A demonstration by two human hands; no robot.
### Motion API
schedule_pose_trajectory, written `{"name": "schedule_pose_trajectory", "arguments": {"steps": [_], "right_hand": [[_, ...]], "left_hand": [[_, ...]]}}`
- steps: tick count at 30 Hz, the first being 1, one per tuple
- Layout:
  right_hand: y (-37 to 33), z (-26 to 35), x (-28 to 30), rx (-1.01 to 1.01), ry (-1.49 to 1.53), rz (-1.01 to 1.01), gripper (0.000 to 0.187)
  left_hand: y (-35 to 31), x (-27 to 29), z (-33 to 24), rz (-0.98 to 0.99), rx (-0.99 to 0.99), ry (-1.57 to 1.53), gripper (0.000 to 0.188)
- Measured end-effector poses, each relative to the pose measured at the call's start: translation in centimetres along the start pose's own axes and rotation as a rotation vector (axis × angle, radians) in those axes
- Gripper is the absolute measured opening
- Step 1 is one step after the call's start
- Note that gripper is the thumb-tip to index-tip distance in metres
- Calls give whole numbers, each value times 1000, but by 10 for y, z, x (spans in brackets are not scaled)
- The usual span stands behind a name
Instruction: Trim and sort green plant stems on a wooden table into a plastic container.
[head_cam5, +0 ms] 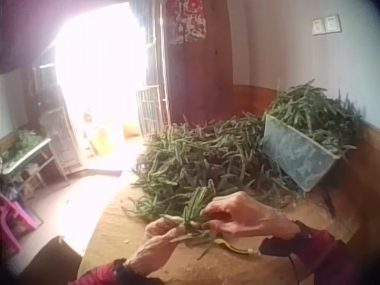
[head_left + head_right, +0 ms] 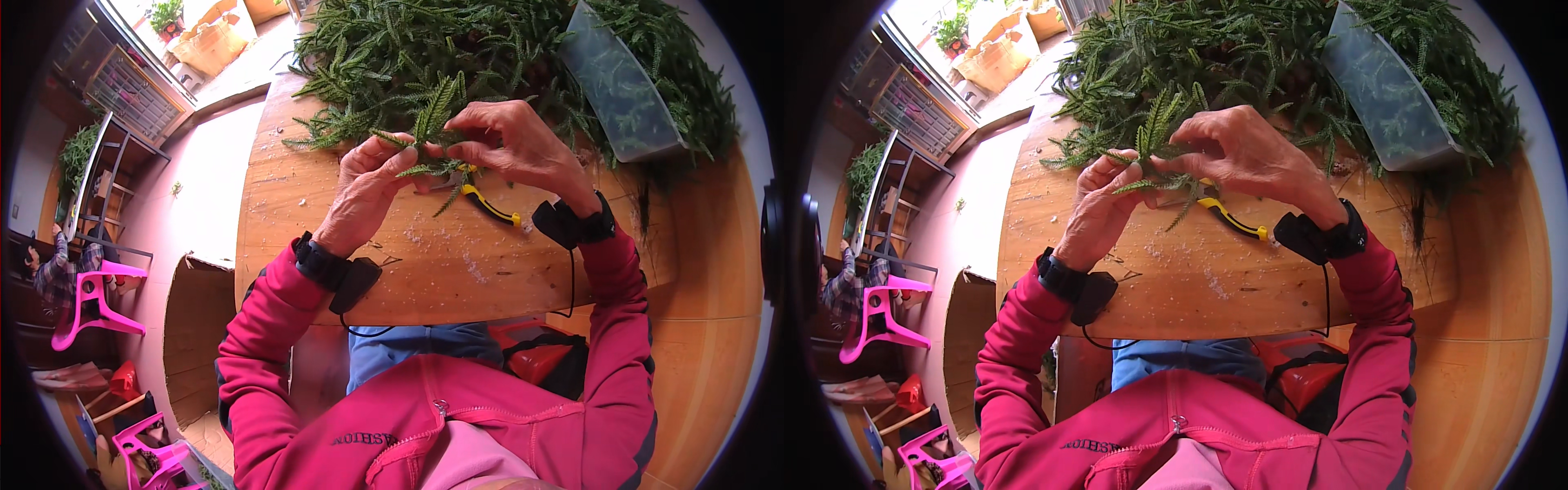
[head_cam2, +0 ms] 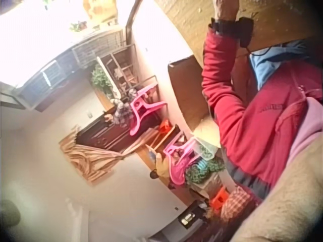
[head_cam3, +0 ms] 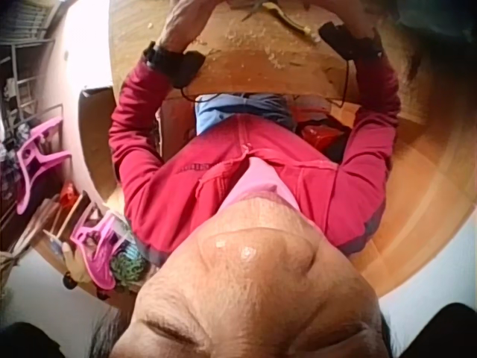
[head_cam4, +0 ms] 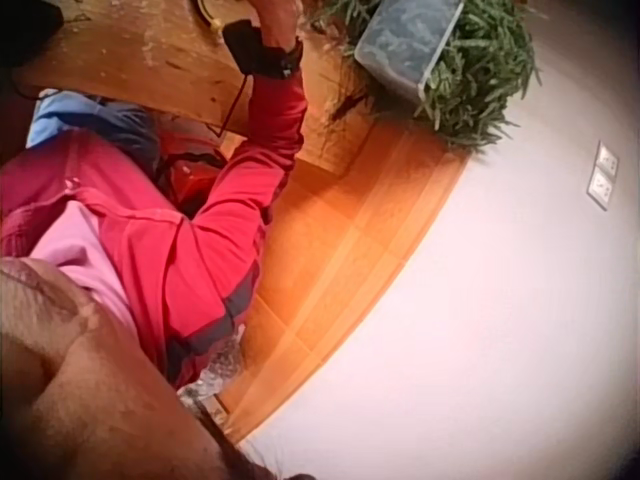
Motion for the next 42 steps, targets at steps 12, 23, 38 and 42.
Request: {"name": "schedule_pose_trajectory", "arguments": {"steps": [12,23,38,42], "right_hand": [[-2,4,3,-166,103,-30,19],[-2,6,4,-177,110,-109,18],[-5,4,3,-231,143,-110,19],[-5,15,4,-198,154,-103,18]], "left_hand": [[-2,-13,-5,59,42,-126,20],[-2,-9,-2,62,58,-78,20],[-5,-12,2,85,165,-178,15],[-5,-14,4,169,199,-263,15]]}}
Point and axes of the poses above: each hand's wrist, its own y-axis towards the middle knuckle, its own x-axis out of the back of the hand, z = x × y, the point moved 8 cm from there along y, towards the middle knuckle, and after that the axes turned 3 degrees about -x, right-handed, at the moved point
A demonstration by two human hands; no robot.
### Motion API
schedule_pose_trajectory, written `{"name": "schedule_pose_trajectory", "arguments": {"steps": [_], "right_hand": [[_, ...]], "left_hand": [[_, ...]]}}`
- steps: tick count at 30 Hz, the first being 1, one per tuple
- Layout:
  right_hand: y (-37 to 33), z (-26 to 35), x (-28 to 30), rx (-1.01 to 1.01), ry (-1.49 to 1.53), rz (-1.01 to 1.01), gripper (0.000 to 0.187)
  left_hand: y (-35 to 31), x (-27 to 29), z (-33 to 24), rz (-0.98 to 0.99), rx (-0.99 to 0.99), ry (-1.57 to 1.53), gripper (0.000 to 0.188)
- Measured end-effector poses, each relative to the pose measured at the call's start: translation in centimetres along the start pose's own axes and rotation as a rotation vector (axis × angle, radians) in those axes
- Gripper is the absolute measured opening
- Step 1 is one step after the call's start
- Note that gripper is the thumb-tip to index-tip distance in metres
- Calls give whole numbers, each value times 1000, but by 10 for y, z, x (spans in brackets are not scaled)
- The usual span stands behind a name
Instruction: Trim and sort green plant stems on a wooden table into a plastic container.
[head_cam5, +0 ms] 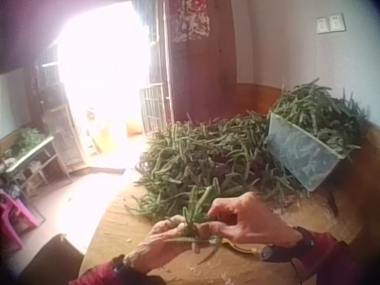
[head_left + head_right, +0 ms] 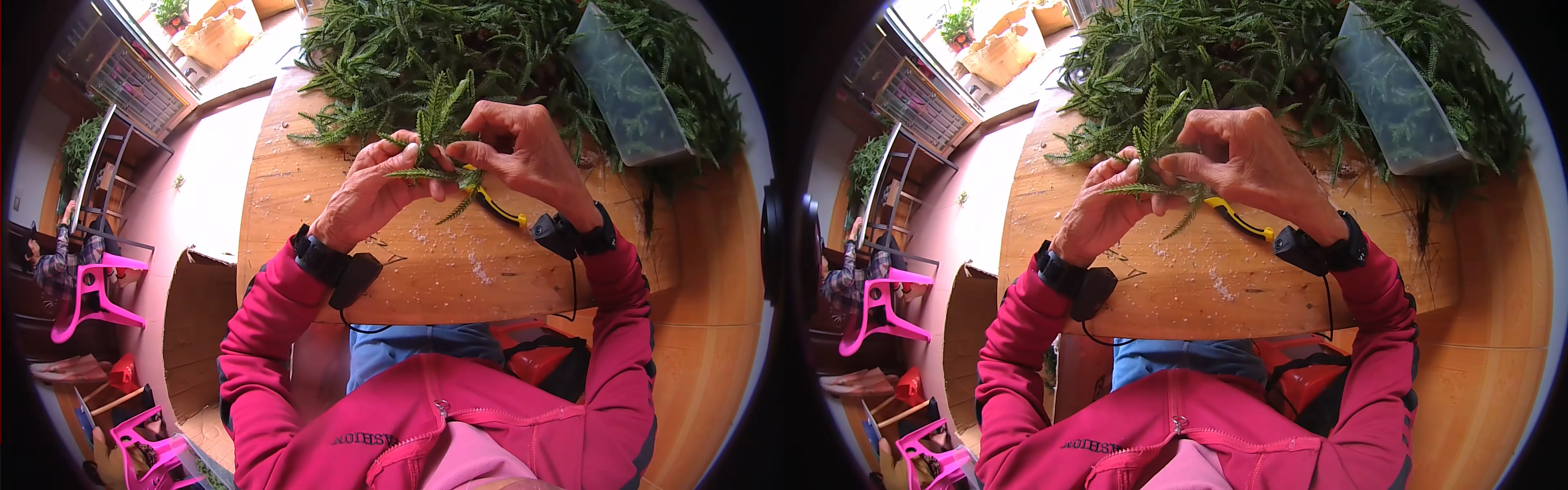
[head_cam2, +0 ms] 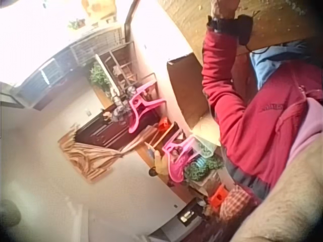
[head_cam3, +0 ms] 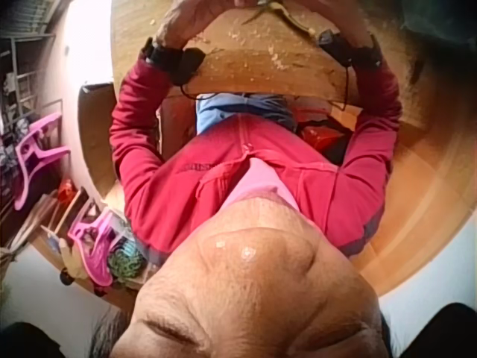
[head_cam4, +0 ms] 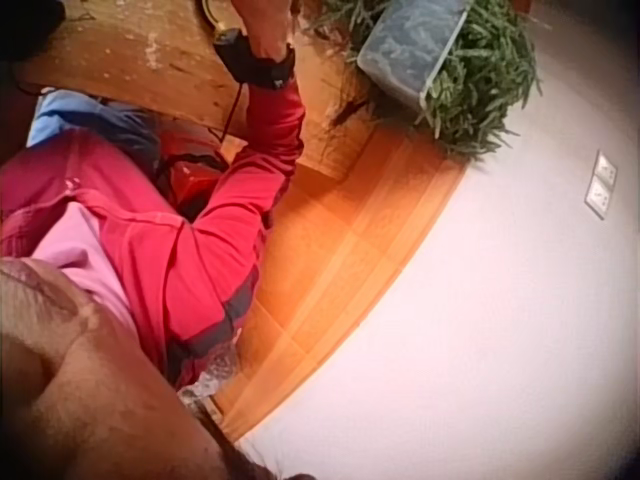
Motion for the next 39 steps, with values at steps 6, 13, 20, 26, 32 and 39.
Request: {"name": "schedule_pose_trajectory", "arguments": {"steps": [6,13,20,26,32,39], "right_hand": [[0,-4,-2,-7,34,43,19],[2,-16,-5,-114,138,78,14],[2,-17,-8,-102,111,110,12],[4,-18,-7,-92,104,108,11],[4,-17,-13,-26,7,156,13],[7,-13,-11,116,-6,56,15]], "left_hand": [[-1,-1,0,12,-47,10,17],[1,-3,-2,-32,-62,8,17],[0,-3,-3,-34,-63,96,15],[0,0,-8,-235,-149,239,15],[-3,7,-15,-220,-228,218,13],[-7,10,-22,-292,-305,518,12]]}}
Point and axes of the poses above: each hand's wrist, its own y-axis towards the middle knuckle, its own x-axis out of the back of the hand, z = x × y, the point moved 8 cm from there along y, towards the middle knuckle, and after that the axes turned 3 degrees about -x, right-handed, at the moved point
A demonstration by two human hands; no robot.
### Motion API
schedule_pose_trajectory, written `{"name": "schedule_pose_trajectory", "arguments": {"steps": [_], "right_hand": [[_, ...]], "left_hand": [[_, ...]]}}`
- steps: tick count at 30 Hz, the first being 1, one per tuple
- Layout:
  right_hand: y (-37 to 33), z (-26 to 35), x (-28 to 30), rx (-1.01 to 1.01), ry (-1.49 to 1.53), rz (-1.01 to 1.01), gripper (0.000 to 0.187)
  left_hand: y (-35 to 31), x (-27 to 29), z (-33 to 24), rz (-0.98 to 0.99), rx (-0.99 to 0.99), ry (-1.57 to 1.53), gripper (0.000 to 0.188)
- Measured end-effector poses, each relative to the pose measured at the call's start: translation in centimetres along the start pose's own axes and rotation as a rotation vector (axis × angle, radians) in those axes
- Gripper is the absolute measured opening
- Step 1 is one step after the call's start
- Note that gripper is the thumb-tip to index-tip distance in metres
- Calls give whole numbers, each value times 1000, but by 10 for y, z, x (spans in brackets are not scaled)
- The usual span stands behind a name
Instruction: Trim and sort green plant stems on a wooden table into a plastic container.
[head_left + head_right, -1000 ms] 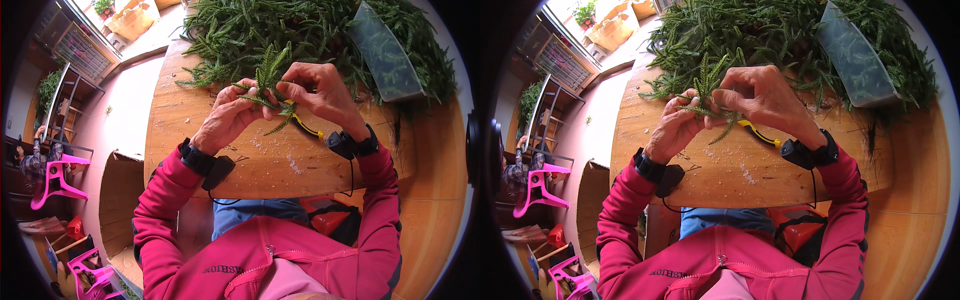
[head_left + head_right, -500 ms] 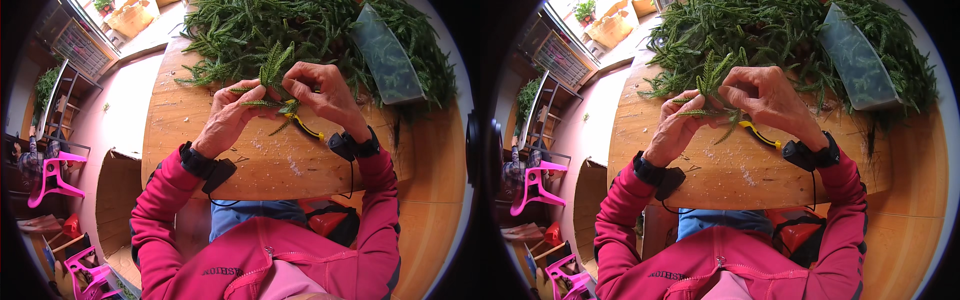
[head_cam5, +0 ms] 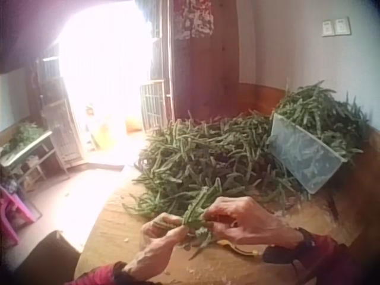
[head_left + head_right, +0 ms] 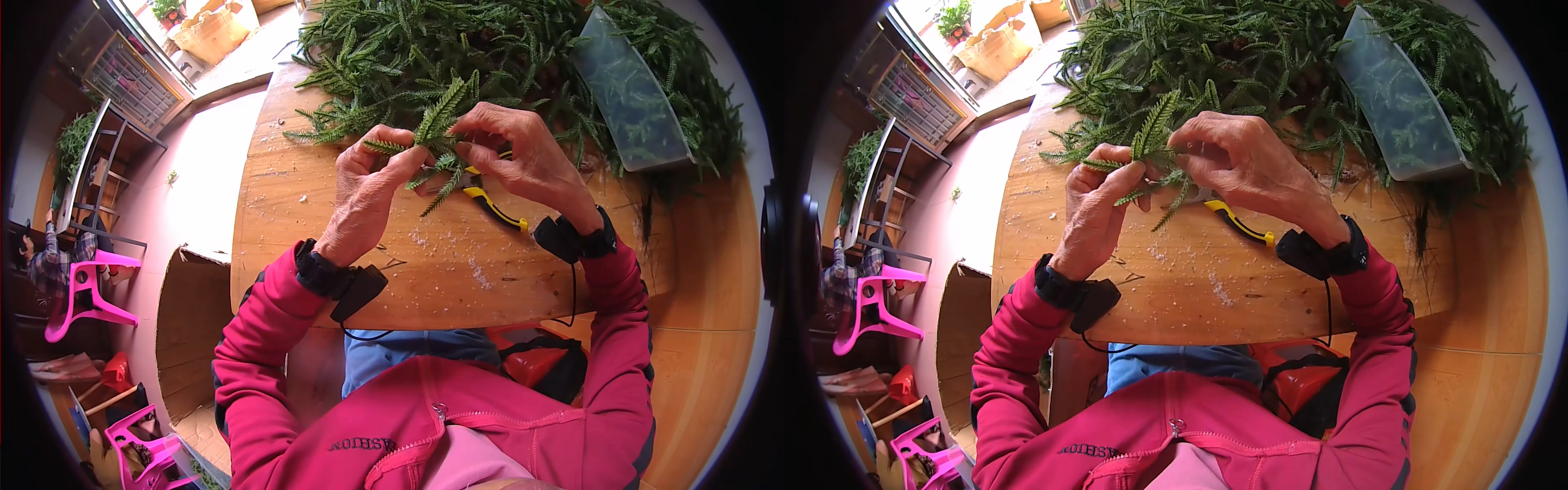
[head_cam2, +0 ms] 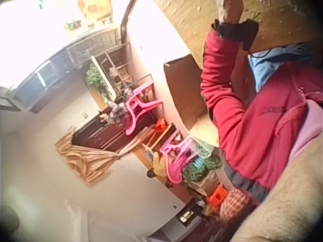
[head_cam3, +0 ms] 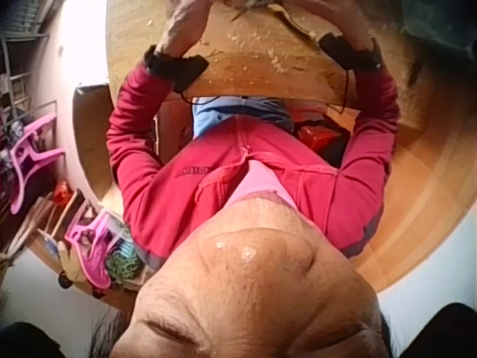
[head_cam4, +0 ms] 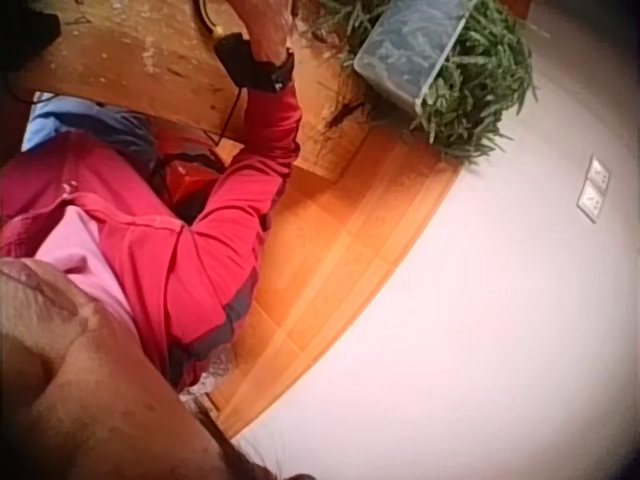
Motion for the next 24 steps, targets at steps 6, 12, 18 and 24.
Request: {"name": "schedule_pose_trajectory", "arguments": {"steps": [6,12,18,24], "right_hand": [[-2,-7,2,-143,115,24,15],[-3,-10,-6,-203,124,98,14],[-1,-2,-6,-133,86,94,13],[-2,-4,0,-161,89,39,17]], "left_hand": [[0,1,4,-88,54,-130,13],[-1,6,4,-79,78,-119,16],[-1,2,9,-68,65,-48,20],[0,-10,5,-41,95,-235,21]]}}
Point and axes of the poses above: each hand's wrist, its own y-axis towards the middle knuckle, its own x-axis out of the back of the hand, z = x × y, the point moved 8 cm from there along y, towards the middle knuckle, and after that the axes turned 3 degrees about -x, right-handed, at the moved point
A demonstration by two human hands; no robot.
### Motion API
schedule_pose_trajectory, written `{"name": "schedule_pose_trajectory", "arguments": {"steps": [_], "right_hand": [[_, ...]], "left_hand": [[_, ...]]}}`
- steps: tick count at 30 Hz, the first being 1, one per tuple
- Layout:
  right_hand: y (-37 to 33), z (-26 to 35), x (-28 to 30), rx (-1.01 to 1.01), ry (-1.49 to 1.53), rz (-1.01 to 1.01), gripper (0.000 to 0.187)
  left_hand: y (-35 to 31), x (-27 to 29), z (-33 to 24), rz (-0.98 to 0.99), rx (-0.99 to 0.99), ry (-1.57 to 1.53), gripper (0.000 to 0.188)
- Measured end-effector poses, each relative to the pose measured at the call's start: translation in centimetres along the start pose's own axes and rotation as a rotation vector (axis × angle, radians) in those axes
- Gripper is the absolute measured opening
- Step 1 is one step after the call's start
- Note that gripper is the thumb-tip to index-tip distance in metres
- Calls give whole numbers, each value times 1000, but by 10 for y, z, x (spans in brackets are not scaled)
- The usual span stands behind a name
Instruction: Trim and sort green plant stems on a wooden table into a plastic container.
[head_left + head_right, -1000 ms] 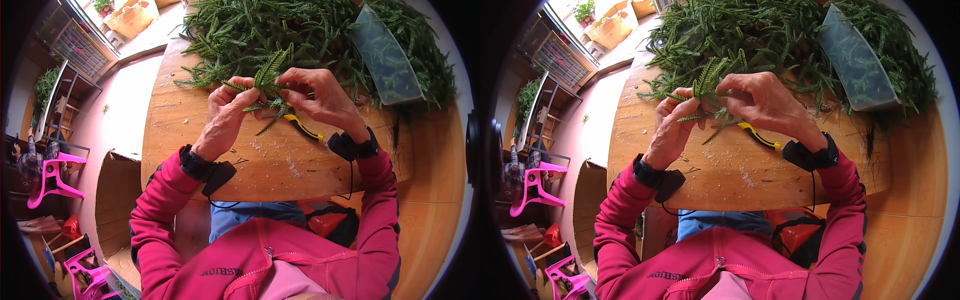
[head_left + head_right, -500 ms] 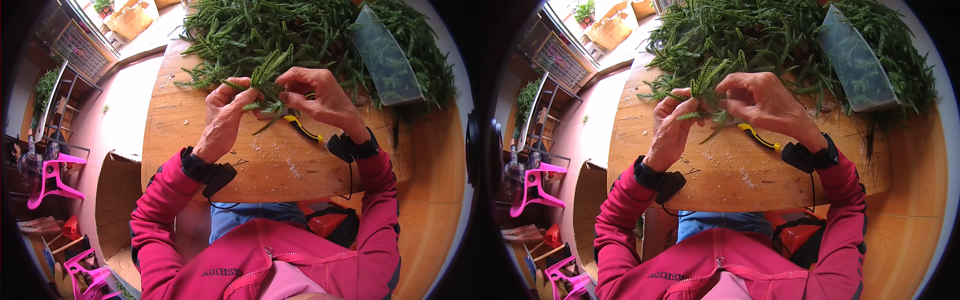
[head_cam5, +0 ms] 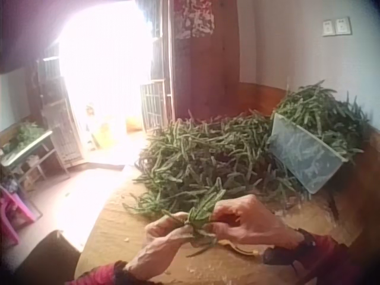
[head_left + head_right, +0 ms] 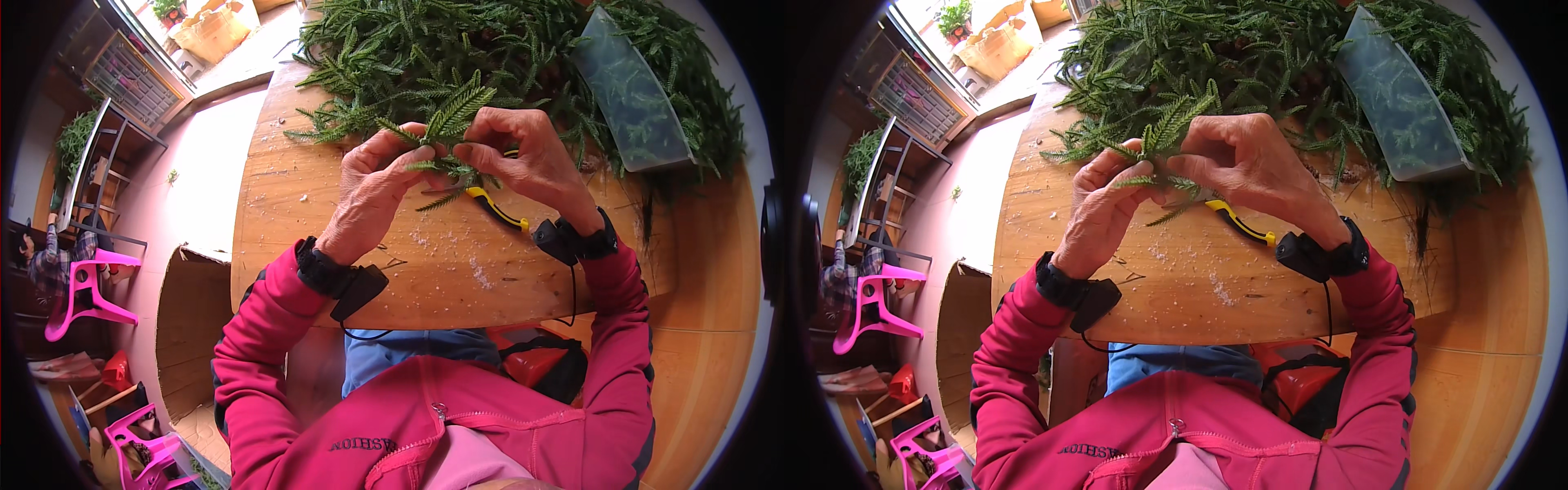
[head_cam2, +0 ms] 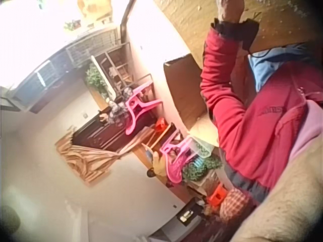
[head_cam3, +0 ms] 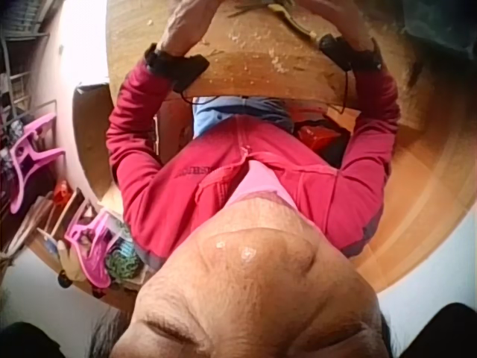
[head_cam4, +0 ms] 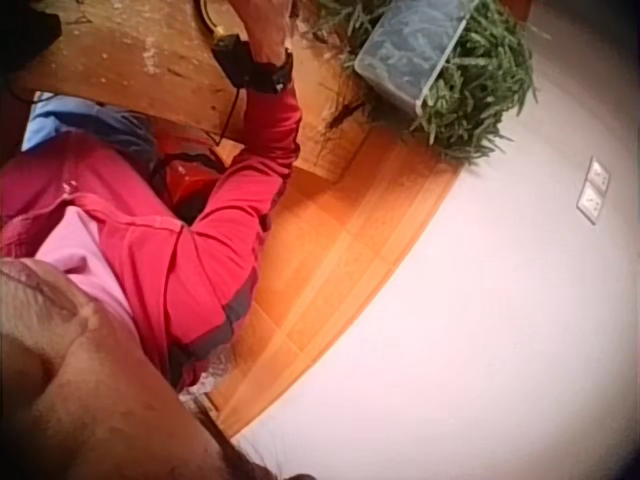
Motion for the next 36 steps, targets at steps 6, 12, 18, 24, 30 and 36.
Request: {"name": "schedule_pose_trajectory", "arguments": {"steps": [6,12,18,24,30,36], "right_hand": [[-2,-3,3,-52,41,-38,19],[-4,-5,3,-162,124,-15,23],[-1,-17,-1,-146,138,-24,23],[-4,3,-12,5,140,-3,17],[-9,22,0,103,-117,-119,11],[-6,6,-2,43,62,-133,6]], "left_hand": [[-1,0,5,129,40,-79,23],[-4,-3,10,196,98,-168,26],[-6,-11,13,190,180,-255,32],[-8,-20,9,256,162,-225,41],[-10,-14,14,175,169,-197,46],[-10,-9,19,161,192,-247,49]]}}
Point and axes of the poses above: each hand's wrist, its own y-axis towards the middle knuckle, its own x-axis out of the back of the hand, z = x × y, the point moved 8 cm from there along y, towards the middle knuckle, and after that the axes turned 3 degrees about -x, right-handed, at the moved point
